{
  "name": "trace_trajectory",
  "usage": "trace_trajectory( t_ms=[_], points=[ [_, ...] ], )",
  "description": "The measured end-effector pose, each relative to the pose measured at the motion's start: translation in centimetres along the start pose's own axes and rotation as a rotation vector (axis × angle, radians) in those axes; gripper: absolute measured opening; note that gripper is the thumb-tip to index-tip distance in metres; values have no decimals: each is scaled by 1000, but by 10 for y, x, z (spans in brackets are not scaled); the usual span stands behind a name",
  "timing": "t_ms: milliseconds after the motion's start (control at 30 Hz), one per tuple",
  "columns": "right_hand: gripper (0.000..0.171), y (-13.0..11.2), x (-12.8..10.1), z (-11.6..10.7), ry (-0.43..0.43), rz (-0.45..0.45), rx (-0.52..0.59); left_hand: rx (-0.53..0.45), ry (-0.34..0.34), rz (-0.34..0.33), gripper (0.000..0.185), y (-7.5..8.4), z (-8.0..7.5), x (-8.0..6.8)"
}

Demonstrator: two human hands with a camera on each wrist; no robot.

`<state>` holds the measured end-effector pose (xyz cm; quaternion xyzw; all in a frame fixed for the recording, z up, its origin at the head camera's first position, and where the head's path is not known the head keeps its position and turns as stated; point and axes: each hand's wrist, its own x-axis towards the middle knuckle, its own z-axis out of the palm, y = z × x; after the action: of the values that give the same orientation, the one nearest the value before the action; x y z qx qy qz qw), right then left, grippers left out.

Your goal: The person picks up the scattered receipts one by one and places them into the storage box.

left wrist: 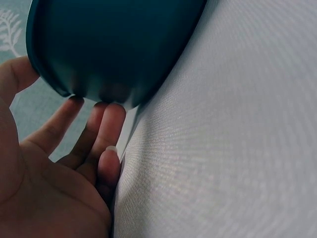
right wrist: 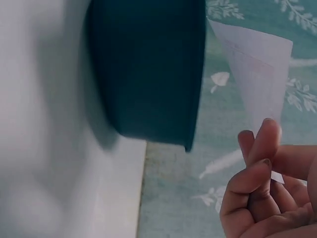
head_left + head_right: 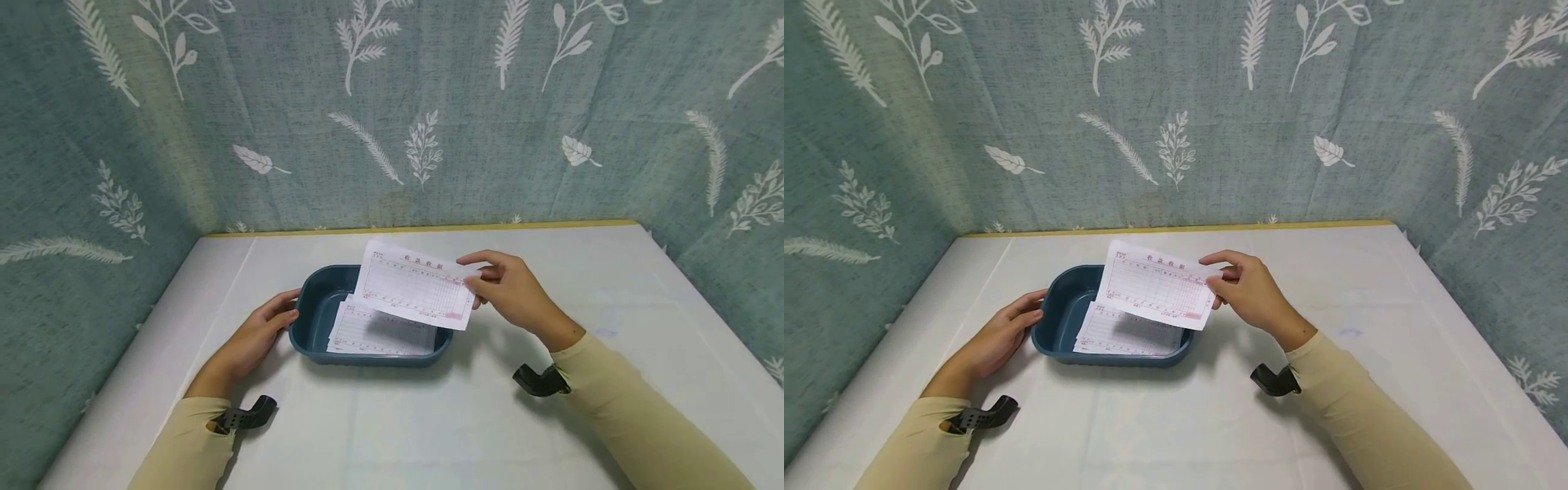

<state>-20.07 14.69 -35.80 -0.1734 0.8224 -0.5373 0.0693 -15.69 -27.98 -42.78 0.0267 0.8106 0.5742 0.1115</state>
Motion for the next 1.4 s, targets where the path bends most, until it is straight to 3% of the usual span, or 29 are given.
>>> trace_trajectory(
  t_ms=[300,467,667,967,1100,1400],
  points=[
    [31,-2,18,32,-94,104,-36,-5,0,23,55,-3,-2,3],
    [27,0,20,44,-121,116,-86,-6,-6,20,54,-3,-1,2],
    [24,5,19,48,-91,47,-213,-12,-6,15,55,-2,-2,2],
    [21,7,17,55,-44,-135,-441,-15,-10,12,54,-2,0,3],
    [22,6,17,57,-52,-146,-519,-7,-16,7,55,-1,0,3],
    [22,7,20,59,-87,-103,-519,13,-11,-14,57,3,2,2]
  ],
)
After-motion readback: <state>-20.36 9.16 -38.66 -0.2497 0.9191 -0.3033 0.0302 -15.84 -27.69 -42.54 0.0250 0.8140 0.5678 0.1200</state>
